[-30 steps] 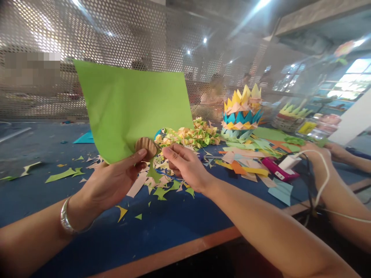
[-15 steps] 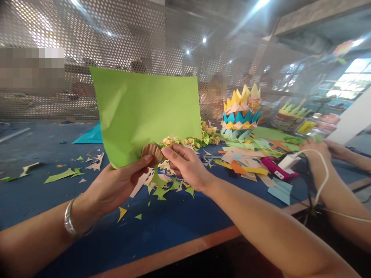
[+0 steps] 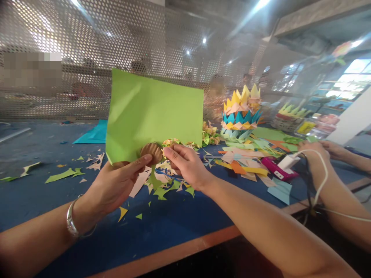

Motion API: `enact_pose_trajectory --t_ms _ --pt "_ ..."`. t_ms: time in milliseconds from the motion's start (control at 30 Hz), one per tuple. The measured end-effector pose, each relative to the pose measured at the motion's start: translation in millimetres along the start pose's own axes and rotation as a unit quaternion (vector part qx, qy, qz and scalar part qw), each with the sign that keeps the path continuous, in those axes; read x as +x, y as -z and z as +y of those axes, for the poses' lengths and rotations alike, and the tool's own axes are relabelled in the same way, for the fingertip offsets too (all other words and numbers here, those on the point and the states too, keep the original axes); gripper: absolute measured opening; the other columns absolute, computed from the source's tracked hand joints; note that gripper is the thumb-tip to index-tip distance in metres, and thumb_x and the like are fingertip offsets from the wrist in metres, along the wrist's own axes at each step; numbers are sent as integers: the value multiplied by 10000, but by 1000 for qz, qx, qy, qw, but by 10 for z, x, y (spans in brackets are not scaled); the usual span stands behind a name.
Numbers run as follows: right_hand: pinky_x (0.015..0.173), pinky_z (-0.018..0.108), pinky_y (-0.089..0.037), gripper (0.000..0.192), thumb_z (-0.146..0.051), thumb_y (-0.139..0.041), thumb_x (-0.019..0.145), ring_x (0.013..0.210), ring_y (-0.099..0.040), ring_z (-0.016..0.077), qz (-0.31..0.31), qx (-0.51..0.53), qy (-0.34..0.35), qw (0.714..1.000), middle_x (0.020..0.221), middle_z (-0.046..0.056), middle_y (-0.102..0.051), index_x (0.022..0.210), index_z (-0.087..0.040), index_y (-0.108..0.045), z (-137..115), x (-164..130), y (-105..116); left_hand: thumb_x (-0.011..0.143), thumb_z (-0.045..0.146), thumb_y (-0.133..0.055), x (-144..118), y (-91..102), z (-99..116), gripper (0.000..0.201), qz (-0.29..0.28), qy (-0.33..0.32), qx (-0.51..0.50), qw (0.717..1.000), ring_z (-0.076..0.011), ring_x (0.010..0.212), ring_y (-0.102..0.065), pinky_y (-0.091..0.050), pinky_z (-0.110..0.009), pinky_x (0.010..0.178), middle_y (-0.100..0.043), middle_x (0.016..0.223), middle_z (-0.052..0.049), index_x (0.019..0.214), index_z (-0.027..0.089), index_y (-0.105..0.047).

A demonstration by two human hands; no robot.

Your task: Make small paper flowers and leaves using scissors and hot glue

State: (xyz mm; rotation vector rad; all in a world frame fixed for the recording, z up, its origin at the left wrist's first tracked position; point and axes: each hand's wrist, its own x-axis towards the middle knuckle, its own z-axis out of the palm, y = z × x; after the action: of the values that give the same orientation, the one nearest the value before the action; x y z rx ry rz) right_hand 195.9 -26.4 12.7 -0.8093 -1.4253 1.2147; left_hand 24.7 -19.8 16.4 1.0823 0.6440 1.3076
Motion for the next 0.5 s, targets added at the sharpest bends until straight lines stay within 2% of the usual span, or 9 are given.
enact_pose_trajectory --t_ms 133,300,433,500 --pt "437 296 -97 483 -577 -687 875 491 -95 83 0 -10 -4 1000 612 -99 -166 689 -244 -391 20 -1 26 623 186 -875 24 -6 18 210 15 -17 2 1000 -298 1068 -689 -540 -397 960 -788 945 -93 803 189 -766" --pt "447 302 -107 444 -570 -659 901 491 -108 86 -1 -24 -7 1000 601 -100 -179 714 -242 -426 44 -8 49 658 226 -851 58 27 16 172 4 -12 16 1000 -294 1034 -698 -543 -377 917 -788 926 -123 800 151 -789" --pt "453 307 -107 462 -594 -666 887 488 -98 85 1 -31 -17 999 590 -106 -175 713 -242 -423 36 -5 39 679 214 -828 71 65 11 76 8 -6 40 999 -227 838 -699 -550 -335 801 -777 829 -85 702 164 -776" --pt "461 313 -104 487 -616 -672 872 487 -93 84 2 -31 -25 999 585 -109 -162 703 -244 -405 35 -3 32 683 217 -820 75 72 12 89 3 -3 43 999 -201 761 -679 -546 -319 761 -761 767 -74 644 165 -760"
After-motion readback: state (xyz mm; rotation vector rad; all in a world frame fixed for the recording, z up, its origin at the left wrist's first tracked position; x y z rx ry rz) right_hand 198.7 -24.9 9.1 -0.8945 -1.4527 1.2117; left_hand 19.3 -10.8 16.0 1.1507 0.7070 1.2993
